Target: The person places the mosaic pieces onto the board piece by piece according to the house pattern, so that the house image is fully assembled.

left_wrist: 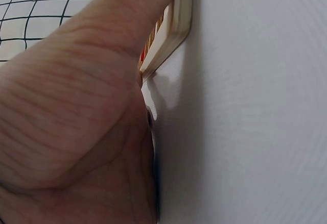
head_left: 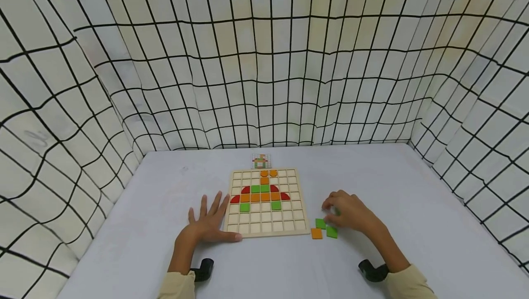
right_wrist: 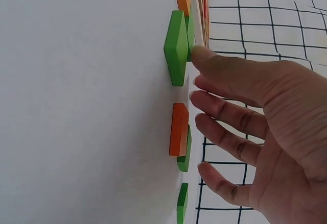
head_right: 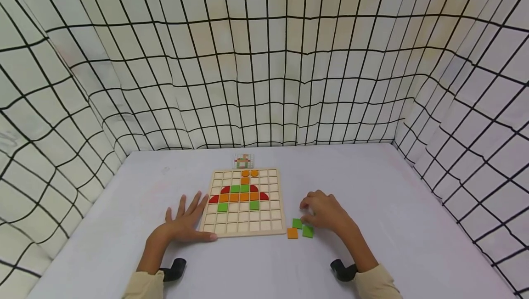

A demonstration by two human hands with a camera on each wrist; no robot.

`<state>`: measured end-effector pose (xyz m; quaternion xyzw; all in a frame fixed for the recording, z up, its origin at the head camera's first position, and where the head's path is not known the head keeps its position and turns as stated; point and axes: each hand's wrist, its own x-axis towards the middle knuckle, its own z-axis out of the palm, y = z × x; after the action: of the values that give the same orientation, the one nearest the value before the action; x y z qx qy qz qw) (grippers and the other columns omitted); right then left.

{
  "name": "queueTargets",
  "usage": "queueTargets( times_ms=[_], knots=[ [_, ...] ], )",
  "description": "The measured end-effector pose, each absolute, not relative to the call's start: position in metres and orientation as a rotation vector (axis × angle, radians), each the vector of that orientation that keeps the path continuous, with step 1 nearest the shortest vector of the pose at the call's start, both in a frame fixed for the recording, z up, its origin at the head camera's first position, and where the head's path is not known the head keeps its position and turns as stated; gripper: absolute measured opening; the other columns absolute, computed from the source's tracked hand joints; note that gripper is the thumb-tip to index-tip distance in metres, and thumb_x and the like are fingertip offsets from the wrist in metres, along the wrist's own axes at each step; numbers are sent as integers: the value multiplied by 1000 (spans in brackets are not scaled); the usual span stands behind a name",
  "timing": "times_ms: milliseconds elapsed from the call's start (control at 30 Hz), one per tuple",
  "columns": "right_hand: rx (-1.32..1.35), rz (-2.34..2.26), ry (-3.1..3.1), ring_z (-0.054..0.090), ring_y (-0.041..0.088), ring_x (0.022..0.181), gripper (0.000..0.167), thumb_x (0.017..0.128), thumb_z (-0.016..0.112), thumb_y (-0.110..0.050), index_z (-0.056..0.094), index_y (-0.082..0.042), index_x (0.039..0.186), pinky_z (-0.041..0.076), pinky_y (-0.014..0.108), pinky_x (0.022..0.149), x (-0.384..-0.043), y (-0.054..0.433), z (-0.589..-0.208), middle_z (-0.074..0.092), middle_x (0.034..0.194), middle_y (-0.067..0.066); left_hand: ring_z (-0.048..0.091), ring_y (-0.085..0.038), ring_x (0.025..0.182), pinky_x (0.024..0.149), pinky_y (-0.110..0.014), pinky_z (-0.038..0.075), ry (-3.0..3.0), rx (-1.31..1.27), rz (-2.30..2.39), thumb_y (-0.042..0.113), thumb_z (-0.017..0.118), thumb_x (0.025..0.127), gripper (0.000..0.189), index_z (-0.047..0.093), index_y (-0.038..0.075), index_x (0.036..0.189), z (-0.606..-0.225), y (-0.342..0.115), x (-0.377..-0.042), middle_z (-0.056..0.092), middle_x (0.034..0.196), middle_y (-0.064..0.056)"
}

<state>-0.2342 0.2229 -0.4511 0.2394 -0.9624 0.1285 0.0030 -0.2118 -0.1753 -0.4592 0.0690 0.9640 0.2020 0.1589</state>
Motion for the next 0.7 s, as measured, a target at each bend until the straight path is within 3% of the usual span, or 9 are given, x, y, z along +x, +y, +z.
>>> queueTargets(
  times_ms=[300, 700],
  knots=[
    [845, 441, -2994, 54, 9, 90, 22, 78, 81, -33, 74, -20, 95, 40, 27, 70, -227, 223, -451, 65, 96, -11, -16, -49, 147, 106, -76, -10, 2757, 195, 576, 71, 76, 64, 127, 10, 15, 158, -459, -176, -212, -5, 165, -15],
    [901, 500, -2985, 55, 8, 89, 15, 81, 79, -29, 74, -22, 93, 39, 26, 70, -228, 223, -455, 64, 95, -13, -17, -49, 147, 106, -76, -10, 2754, 188, 570, 70, 76, 65, 127, 10, 15, 158, -459, -176, -212, -5, 165, -14]
  ],
)
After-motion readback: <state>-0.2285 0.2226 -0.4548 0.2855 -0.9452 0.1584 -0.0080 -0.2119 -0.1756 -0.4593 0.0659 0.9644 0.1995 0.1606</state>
